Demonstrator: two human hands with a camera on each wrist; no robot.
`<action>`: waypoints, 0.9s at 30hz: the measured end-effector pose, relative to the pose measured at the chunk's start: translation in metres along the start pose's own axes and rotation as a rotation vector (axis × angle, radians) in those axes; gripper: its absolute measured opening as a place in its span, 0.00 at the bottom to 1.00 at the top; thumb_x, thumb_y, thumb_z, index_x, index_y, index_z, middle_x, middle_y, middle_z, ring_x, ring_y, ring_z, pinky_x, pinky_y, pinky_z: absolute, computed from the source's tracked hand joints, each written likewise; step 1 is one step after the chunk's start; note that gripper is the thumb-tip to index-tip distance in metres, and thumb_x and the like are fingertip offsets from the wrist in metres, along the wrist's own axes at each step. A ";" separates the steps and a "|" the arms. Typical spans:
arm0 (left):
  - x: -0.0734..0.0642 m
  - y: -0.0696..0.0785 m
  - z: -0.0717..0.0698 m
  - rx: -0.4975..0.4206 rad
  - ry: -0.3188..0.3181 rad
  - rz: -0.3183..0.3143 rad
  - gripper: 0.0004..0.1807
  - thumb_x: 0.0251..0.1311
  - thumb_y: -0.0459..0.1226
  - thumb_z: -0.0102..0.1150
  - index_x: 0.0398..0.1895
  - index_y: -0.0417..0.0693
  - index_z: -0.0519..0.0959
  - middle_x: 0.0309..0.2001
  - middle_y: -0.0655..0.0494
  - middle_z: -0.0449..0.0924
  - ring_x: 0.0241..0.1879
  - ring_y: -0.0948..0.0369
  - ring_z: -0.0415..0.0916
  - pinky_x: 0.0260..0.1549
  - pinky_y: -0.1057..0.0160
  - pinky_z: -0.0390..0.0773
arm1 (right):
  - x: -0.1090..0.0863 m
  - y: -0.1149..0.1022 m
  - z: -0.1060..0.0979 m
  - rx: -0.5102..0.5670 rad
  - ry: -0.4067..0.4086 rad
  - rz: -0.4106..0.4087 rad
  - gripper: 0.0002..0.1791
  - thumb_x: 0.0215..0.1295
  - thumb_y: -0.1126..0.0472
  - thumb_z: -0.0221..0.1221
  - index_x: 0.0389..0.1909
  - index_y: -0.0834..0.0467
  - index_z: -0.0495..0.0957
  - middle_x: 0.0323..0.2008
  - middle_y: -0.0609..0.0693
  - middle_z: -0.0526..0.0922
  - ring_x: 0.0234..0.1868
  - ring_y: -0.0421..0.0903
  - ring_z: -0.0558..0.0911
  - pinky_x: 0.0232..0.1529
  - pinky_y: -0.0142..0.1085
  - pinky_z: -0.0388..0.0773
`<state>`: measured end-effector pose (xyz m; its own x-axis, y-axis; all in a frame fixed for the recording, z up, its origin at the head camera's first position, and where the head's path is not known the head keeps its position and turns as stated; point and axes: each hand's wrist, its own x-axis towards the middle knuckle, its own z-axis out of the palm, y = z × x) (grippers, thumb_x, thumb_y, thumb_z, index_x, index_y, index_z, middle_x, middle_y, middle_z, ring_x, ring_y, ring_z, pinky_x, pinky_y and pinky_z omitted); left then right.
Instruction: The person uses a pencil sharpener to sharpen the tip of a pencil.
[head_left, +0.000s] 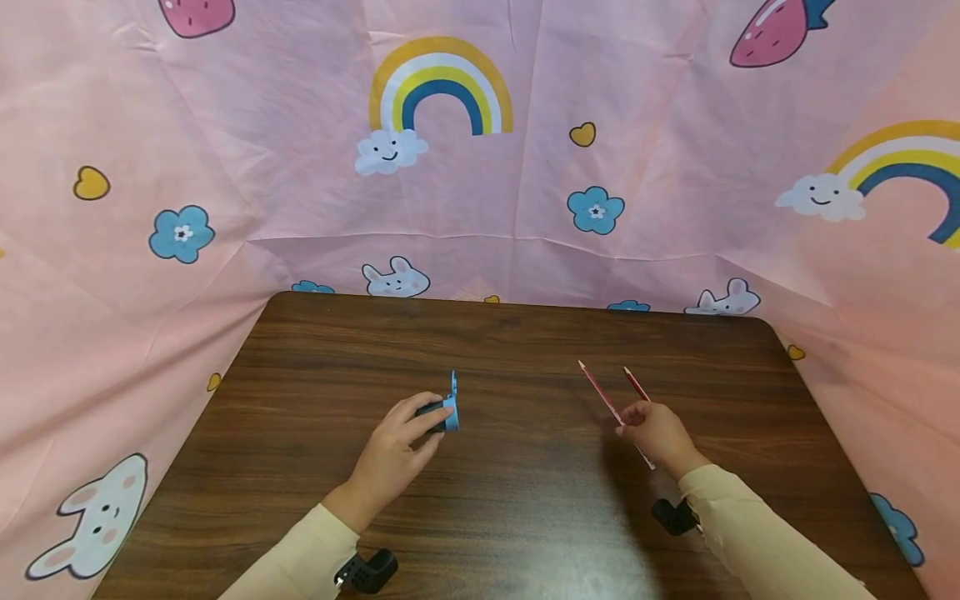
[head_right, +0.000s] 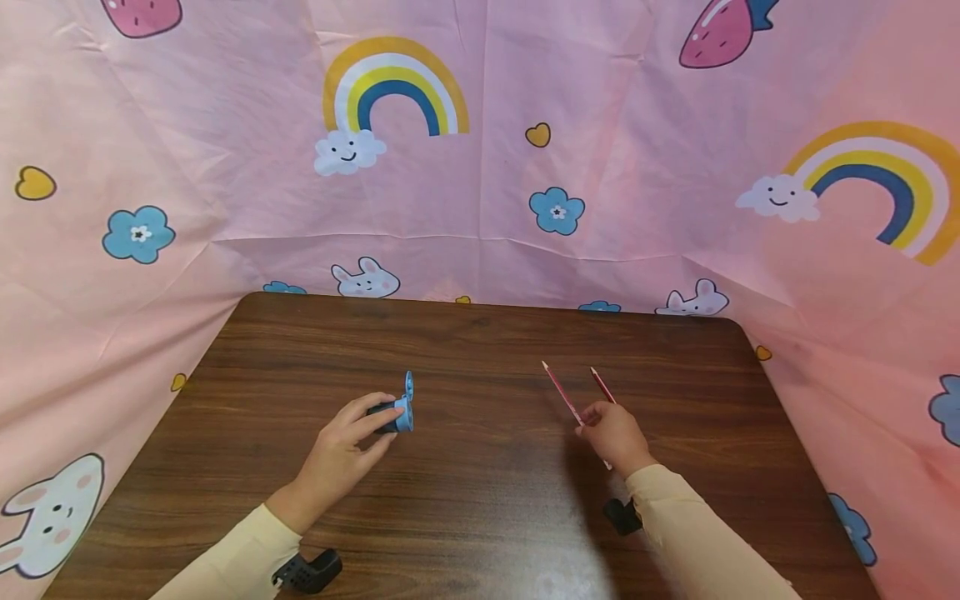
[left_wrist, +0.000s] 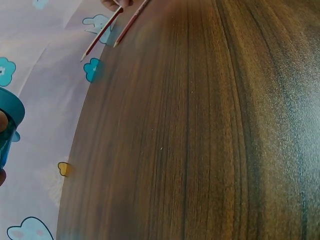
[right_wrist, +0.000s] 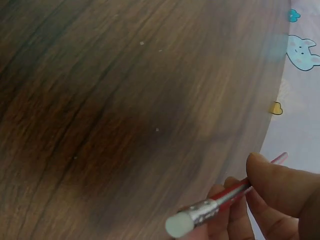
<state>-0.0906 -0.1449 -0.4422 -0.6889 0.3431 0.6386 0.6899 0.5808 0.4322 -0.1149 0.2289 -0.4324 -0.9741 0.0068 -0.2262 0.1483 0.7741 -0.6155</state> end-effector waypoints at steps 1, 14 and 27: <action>0.000 0.000 0.000 -0.002 -0.002 -0.003 0.25 0.39 0.20 0.73 0.45 0.43 0.85 0.49 0.46 0.77 0.47 0.51 0.77 0.38 0.56 0.84 | 0.000 0.001 0.000 -0.002 0.002 0.003 0.10 0.57 0.65 0.65 0.36 0.68 0.79 0.32 0.56 0.83 0.33 0.50 0.80 0.34 0.42 0.76; -0.001 -0.002 0.005 -0.040 -0.002 0.001 0.24 0.39 0.21 0.73 0.45 0.43 0.85 0.49 0.46 0.78 0.47 0.50 0.77 0.39 0.54 0.84 | 0.001 0.014 0.006 -0.037 -0.001 0.043 0.12 0.57 0.64 0.65 0.37 0.69 0.78 0.33 0.57 0.83 0.34 0.51 0.80 0.37 0.47 0.77; -0.001 -0.004 0.009 -0.037 0.012 0.023 0.26 0.37 0.19 0.73 0.45 0.43 0.85 0.48 0.46 0.78 0.46 0.49 0.78 0.38 0.53 0.83 | 0.002 0.026 0.013 -0.140 0.012 0.072 0.12 0.57 0.62 0.65 0.38 0.64 0.79 0.36 0.57 0.83 0.37 0.53 0.80 0.33 0.47 0.76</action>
<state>-0.0944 -0.1408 -0.4505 -0.6705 0.3469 0.6558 0.7131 0.5455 0.4404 -0.1111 0.2409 -0.4589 -0.9640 0.0724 -0.2559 0.1932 0.8520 -0.4867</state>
